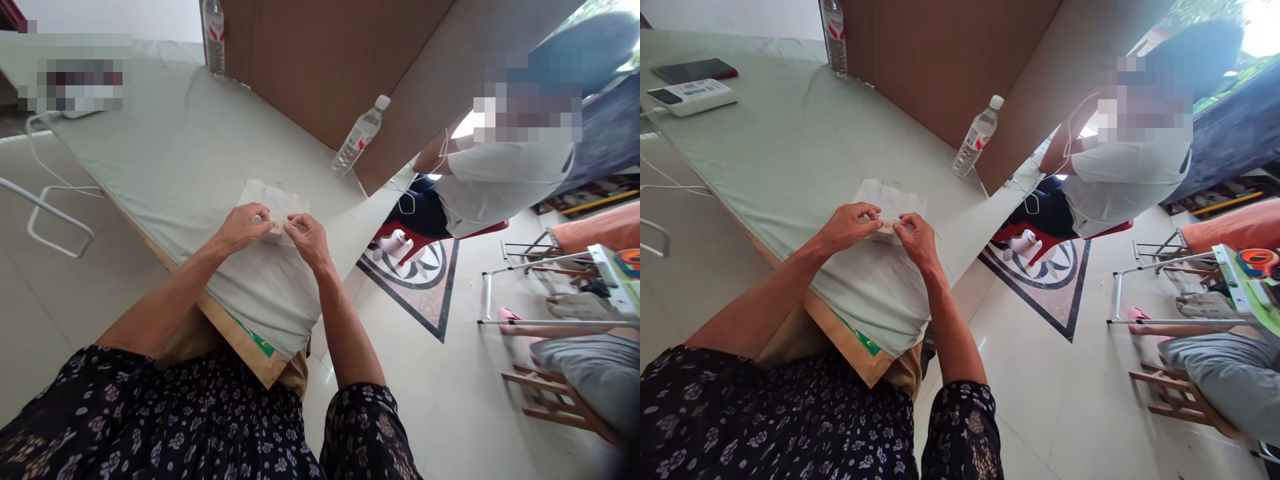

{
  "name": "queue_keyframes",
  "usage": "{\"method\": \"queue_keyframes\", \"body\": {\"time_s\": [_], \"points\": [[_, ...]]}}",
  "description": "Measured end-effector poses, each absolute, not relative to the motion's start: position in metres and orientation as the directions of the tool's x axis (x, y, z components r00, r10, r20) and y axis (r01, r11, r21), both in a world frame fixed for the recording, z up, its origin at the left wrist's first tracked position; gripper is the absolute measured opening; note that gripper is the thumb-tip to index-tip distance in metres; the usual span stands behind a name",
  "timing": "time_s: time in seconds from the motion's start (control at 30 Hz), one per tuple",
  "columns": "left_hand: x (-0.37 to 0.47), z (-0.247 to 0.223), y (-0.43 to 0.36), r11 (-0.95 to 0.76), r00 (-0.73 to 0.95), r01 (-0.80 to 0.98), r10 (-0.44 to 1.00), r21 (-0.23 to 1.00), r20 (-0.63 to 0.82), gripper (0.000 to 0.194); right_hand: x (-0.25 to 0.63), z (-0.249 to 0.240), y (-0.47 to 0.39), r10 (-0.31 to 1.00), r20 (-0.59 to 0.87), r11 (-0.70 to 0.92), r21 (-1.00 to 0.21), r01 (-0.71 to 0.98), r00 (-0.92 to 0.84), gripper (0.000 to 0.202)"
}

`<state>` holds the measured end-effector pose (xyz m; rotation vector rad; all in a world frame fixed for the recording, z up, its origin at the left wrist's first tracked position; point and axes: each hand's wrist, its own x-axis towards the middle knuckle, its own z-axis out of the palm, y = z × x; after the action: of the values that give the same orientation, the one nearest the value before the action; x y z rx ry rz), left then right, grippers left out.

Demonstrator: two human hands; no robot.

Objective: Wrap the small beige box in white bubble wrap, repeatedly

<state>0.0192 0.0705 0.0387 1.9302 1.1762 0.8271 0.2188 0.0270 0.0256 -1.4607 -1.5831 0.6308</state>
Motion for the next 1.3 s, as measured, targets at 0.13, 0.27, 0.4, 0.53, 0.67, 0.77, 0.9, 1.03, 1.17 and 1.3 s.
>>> {"method": "queue_keyframes", "body": {"time_s": [0.13,0.27,0.4,0.53,0.67,0.77,0.9,1.03,1.17,1.3], "points": [[0.025,0.036,0.079,-0.256,0.347,0.420,0.932,0.871,0.106,0.020,0.217,0.015,0.043,0.983,0.173,0.133,-0.905,0.405,0.065,0.017],[0.028,0.034,0.077,-0.257,0.318,0.429,0.940,0.866,0.122,0.020,0.211,0.008,0.041,0.980,0.171,0.115,-0.904,0.413,0.101,0.018],[0.024,0.034,0.070,-0.265,0.345,0.423,0.931,0.866,0.116,0.021,0.205,0.009,0.026,0.972,0.197,0.123,-0.891,0.436,0.129,0.018],[0.022,0.033,0.064,-0.267,0.337,0.420,0.933,0.867,0.124,0.021,0.201,0.010,0.016,0.968,0.202,0.120,-0.894,0.433,0.148,0.017],[0.023,0.031,0.063,-0.276,0.330,0.415,0.934,0.867,0.139,0.021,0.200,0.008,0.017,0.963,0.215,0.119,-0.882,0.456,0.165,0.017],[0.024,0.030,0.063,-0.285,0.326,0.409,0.933,0.867,0.153,0.022,0.199,0.005,0.019,0.955,0.235,0.125,-0.874,0.471,0.183,0.017],[0.025,0.029,0.062,-0.294,0.319,0.399,0.933,0.868,0.169,0.023,0.199,0.002,0.018,0.947,0.259,0.135,-0.860,0.492,0.192,0.018],[0.025,0.028,0.061,-0.300,0.321,0.396,0.931,0.868,0.175,0.022,0.198,0.001,0.015,0.947,0.263,0.141,-0.858,0.495,0.187,0.019],[0.025,0.027,0.060,-0.302,0.324,0.377,0.929,0.876,0.181,0.023,0.198,-0.002,0.016,0.944,0.268,0.139,-0.851,0.506,0.191,0.021],[0.025,0.027,0.063,-0.300,0.336,0.382,0.926,0.874,0.172,0.022,0.202,0.003,0.015,0.951,0.251,0.116,-0.833,0.542,0.182,0.019]]}}
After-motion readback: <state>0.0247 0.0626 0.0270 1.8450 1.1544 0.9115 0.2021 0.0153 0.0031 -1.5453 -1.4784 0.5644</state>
